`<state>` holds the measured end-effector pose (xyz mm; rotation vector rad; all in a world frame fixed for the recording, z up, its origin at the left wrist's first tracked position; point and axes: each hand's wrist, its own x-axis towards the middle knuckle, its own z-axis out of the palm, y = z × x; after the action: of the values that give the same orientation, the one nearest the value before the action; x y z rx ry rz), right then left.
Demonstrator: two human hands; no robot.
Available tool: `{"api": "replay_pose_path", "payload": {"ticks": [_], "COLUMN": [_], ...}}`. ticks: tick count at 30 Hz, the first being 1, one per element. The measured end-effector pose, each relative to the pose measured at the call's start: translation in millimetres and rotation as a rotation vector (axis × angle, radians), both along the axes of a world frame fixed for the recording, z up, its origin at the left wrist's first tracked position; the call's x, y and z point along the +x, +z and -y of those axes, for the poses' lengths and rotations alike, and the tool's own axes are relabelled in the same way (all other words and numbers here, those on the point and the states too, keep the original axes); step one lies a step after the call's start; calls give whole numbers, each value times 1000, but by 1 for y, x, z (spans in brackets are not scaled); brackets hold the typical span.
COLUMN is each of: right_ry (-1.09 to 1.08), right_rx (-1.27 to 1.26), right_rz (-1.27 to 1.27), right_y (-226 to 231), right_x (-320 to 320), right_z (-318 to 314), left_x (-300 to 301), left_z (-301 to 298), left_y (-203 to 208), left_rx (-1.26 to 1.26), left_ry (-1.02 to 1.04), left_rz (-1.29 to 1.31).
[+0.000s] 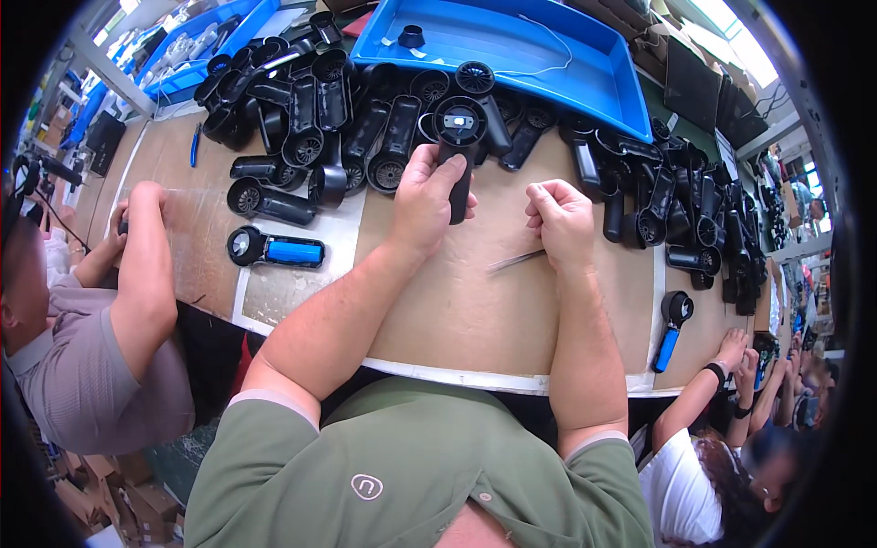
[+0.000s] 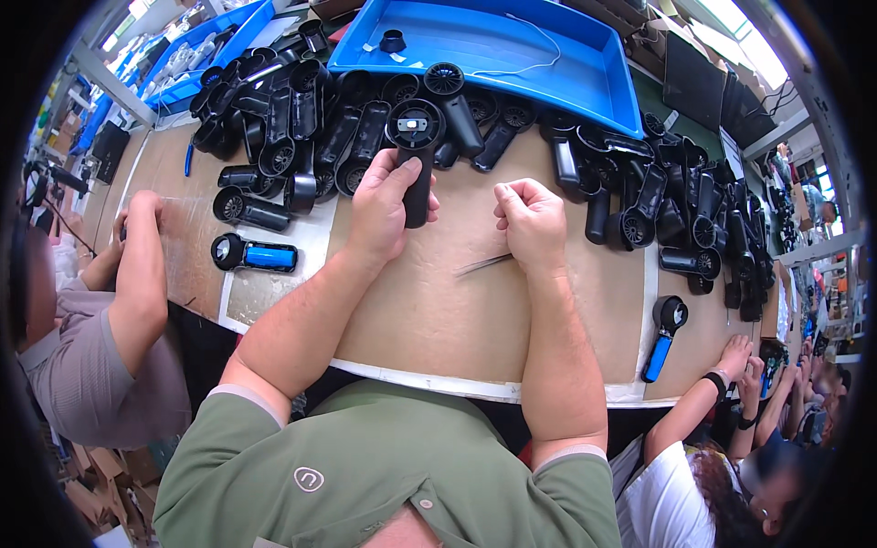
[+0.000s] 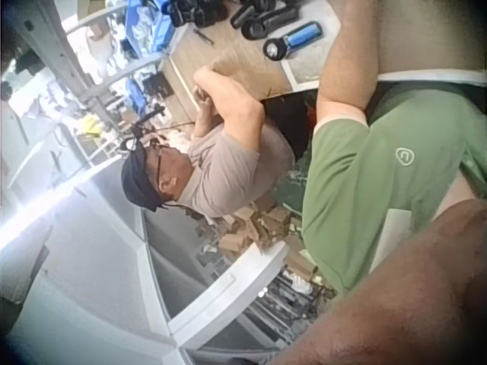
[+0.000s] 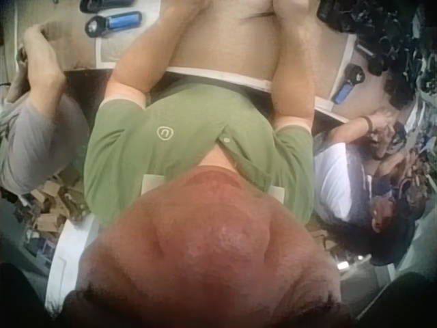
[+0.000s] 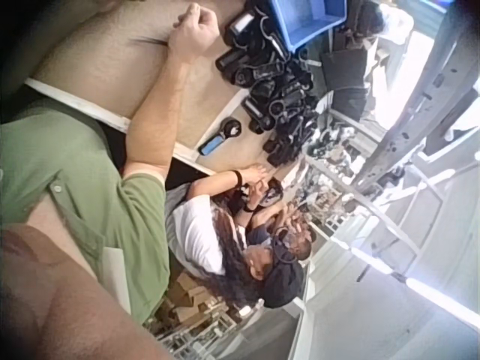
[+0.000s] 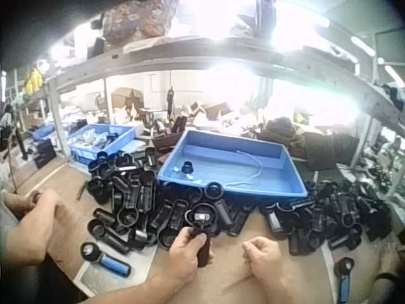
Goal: The person assembles handheld fans by fitting the fan components into plastic casings and pressing the housings closed by hand, adjusting parts with tweezers, and plugging in a cable to test a fan.
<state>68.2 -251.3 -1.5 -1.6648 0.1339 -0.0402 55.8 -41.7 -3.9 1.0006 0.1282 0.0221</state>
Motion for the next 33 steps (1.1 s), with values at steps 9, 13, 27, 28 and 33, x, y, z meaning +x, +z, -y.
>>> {"api": "replay_pose_path", "payload": {"ticks": [9,13,27,28,33], "right_ry": [38,45,-78,-62,-203], "right_rx": [-20,-20,-140,-128,-5], "right_rz": [-5,-8,137,144,196], "right_y": [-2,-3,-19,-20,-22], "right_x": [0,1,11,14,16], "right_z": [2,4,17,18,17], "left_x": [0,1,-12,-15,-30], "left_z": [-2,0,6,0,-34], "left_y": [0,-1,13,21,71], "left_rx": [3,1,288,299,162], "left_ry": [-14,-15,-85,-68,254], "left_rz": [13,27,148,151,297]}}
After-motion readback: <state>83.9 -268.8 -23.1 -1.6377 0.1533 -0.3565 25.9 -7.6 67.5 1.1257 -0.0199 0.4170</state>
